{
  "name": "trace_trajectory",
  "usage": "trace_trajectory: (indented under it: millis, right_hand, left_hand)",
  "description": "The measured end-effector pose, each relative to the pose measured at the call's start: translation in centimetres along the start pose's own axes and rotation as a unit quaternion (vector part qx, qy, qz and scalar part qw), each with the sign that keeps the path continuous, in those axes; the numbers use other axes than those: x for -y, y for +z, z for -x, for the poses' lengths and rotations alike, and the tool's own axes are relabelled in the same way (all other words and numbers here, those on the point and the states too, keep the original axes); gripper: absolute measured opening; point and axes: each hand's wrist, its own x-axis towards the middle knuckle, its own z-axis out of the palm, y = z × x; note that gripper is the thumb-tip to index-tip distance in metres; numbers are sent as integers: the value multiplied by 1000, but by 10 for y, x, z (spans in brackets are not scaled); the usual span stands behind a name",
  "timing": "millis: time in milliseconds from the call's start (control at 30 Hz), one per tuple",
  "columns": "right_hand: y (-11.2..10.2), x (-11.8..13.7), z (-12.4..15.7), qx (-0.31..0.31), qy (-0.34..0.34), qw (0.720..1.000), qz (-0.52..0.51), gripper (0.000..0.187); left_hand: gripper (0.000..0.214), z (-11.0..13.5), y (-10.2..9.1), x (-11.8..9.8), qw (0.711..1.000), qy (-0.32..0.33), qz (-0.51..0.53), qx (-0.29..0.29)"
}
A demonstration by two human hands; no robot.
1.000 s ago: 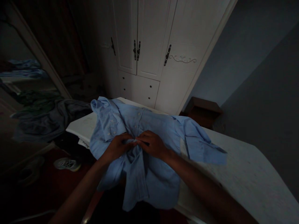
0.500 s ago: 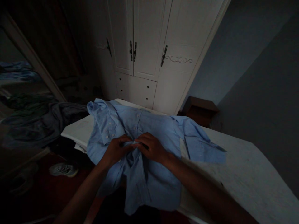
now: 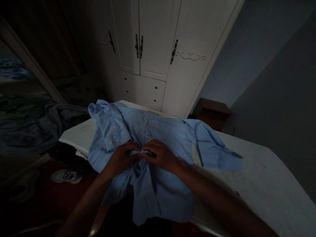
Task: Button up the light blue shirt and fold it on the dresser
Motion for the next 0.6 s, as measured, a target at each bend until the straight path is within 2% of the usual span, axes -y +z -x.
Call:
trace_trajectory:
  millis: [233, 467, 600]
  right_hand:
    - [-1, -9, 2, 26, 11, 998, -47, 15]
    - [0, -8, 2, 22, 50, 996, -63, 13]
    - [-1, -7, 3, 24, 73, 994, -73, 12]
  left_hand:
    - [14, -5, -4, -1, 999, 8, -19, 43]
    - [13, -5, -3, 1, 998, 17, -24, 49]
    - [15, -3, 0, -1, 998, 31, -51, 31]
